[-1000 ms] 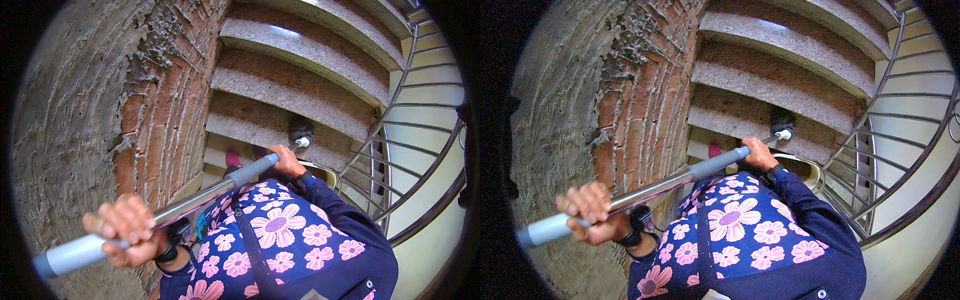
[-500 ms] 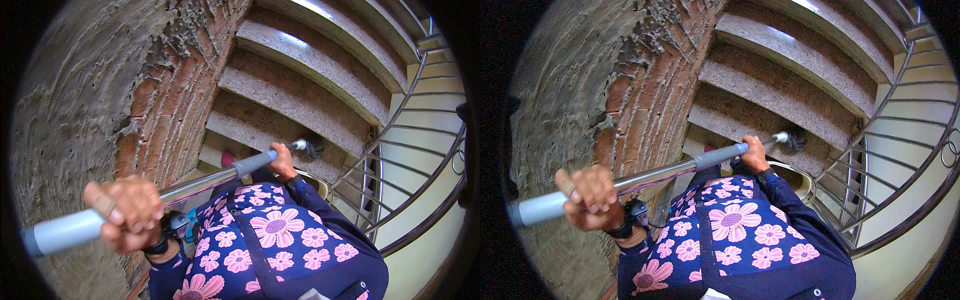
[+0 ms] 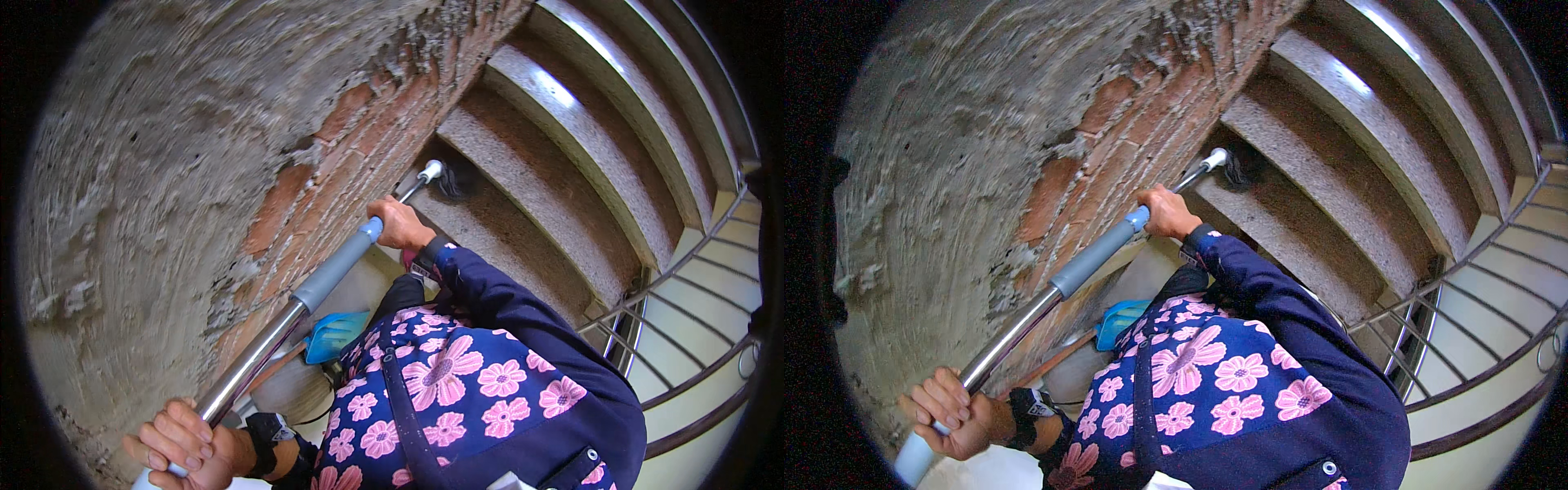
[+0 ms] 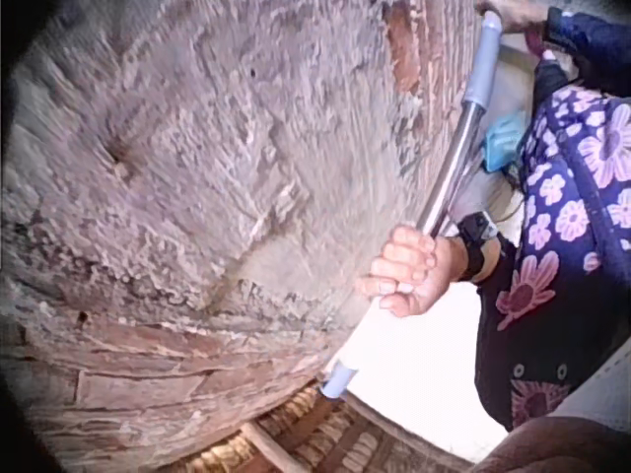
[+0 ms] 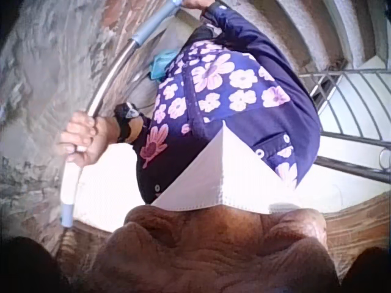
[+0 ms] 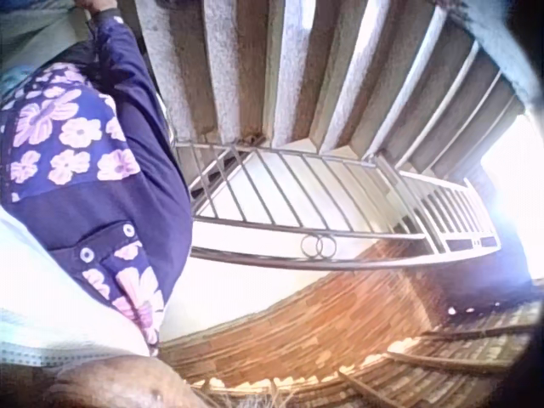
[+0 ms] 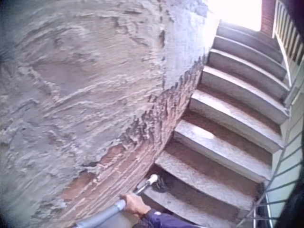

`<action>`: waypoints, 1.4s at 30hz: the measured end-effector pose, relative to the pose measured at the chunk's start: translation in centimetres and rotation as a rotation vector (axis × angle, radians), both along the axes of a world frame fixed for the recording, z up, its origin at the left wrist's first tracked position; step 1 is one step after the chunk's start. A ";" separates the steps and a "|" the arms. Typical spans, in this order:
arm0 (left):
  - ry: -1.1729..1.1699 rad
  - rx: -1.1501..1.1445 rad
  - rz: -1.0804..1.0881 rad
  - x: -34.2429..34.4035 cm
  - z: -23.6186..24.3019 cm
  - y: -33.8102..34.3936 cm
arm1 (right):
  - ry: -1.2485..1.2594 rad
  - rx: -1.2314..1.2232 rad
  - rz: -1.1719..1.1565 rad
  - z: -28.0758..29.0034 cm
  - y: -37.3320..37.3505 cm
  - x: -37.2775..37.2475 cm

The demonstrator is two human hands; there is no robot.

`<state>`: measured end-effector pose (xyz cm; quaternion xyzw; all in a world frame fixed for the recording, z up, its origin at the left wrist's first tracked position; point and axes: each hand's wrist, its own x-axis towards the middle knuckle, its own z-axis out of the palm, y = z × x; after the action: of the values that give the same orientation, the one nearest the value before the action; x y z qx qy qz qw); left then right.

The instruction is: The person mops a spiral staircase using a mop and bucket. They repeatedly dip the mop into the bucket, wring it, and clean each step from top to bottom, then return to the bucket to repeat the process.

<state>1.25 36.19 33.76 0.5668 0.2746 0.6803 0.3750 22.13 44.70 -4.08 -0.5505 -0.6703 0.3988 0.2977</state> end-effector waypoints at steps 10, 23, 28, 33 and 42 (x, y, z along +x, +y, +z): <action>-0.024 -0.130 1.057 -1.9 1.9 -7.6 | -0.104 -0.164 0.640 2.3 -4.3 -6.4; 0.075 0.105 0.759 -1.0 2.6 -8.3 | -0.110 -0.333 0.806 3.5 -8.0 -4.6; 0.147 0.072 0.514 -0.9 1.0 -5.8 | -0.070 -0.420 0.673 2.7 -9.9 -0.6; 0.086 0.138 0.240 2.5 0.9 -2.3 | 0.068 -0.397 0.499 1.3 -12.8 4.2; -0.008 -0.138 -0.385 15.7 -6.7 4.5 | 0.071 -0.486 -0.070 -2.1 -24.5 15.4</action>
<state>16.96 40.68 27.09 0.5792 0.2055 0.5777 0.5372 37.53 20.23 -6.14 -0.6144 -0.5243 0.5570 0.1933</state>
